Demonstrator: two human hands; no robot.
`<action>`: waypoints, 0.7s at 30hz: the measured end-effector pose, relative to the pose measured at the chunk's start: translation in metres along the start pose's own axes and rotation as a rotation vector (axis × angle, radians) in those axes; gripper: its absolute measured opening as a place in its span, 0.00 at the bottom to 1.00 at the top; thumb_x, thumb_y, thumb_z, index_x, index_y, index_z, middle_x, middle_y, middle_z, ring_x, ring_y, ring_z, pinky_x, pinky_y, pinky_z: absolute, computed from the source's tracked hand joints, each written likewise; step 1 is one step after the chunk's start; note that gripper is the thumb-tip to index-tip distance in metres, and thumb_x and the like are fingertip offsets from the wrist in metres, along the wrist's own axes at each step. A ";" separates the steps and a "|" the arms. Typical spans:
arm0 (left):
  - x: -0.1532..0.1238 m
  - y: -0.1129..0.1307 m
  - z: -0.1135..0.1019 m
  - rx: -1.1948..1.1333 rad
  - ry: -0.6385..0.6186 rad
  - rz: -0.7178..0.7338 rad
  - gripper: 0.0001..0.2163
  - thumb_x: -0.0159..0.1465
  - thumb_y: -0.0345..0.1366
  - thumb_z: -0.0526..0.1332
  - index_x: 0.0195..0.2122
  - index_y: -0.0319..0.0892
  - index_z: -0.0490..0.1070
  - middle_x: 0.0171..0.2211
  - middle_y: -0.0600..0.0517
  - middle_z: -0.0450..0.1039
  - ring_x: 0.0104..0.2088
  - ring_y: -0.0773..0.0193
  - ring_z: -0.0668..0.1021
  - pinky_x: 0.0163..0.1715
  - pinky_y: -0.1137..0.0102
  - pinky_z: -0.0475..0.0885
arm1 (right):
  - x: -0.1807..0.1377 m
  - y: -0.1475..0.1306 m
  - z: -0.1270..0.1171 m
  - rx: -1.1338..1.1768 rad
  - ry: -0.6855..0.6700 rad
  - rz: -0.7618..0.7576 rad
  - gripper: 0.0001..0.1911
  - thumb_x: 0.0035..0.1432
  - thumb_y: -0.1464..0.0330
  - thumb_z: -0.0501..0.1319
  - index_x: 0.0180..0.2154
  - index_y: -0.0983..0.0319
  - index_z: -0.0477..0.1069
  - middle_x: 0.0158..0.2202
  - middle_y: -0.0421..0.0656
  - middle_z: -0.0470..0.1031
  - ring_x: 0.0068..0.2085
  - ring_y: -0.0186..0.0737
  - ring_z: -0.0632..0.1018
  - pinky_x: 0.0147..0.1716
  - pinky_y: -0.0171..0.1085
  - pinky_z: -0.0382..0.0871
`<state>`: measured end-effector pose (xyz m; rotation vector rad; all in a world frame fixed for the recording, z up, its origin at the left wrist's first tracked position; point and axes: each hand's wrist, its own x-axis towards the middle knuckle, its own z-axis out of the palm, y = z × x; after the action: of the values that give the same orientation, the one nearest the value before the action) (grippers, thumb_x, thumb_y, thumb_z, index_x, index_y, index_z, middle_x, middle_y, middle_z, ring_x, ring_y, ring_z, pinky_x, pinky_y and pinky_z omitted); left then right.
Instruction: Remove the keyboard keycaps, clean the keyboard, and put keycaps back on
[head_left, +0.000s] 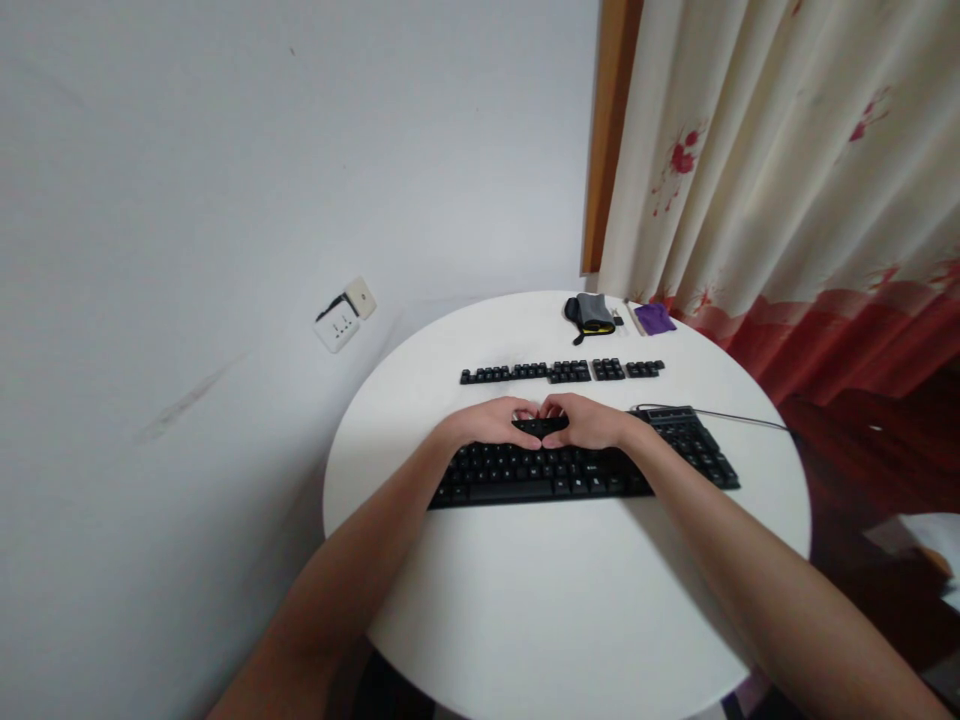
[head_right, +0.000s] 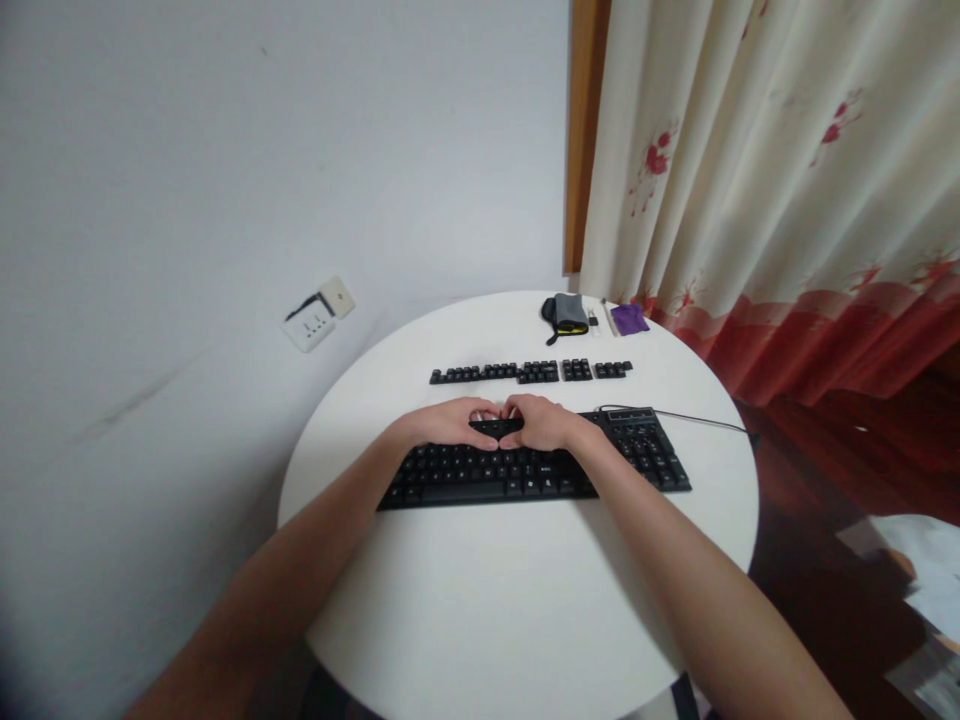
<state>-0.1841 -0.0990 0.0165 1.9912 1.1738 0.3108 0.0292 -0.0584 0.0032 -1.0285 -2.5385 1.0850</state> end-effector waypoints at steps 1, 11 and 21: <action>0.001 -0.001 -0.001 -0.019 -0.006 0.013 0.23 0.54 0.44 0.69 0.51 0.44 0.74 0.46 0.50 0.77 0.47 0.56 0.77 0.47 0.67 0.67 | 0.001 0.002 0.000 0.018 -0.008 -0.022 0.21 0.47 0.64 0.71 0.44 0.60 0.72 0.43 0.45 0.76 0.44 0.46 0.76 0.45 0.42 0.67; 0.005 -0.007 0.000 -0.099 0.004 -0.041 0.22 0.51 0.43 0.72 0.46 0.43 0.75 0.44 0.51 0.77 0.46 0.58 0.75 0.47 0.67 0.66 | 0.003 0.002 -0.001 0.073 -0.056 -0.043 0.21 0.48 0.65 0.70 0.44 0.61 0.70 0.43 0.45 0.76 0.43 0.44 0.76 0.43 0.40 0.67; 0.007 -0.005 -0.001 -0.013 -0.007 -0.084 0.22 0.50 0.42 0.71 0.45 0.42 0.73 0.42 0.50 0.76 0.43 0.57 0.75 0.45 0.67 0.66 | 0.006 0.004 0.002 0.010 -0.039 -0.033 0.20 0.46 0.66 0.70 0.42 0.60 0.68 0.41 0.44 0.76 0.41 0.43 0.75 0.42 0.40 0.68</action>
<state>-0.1841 -0.0913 0.0125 1.9244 1.2436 0.2680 0.0258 -0.0532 -0.0020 -0.9683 -2.5685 1.1183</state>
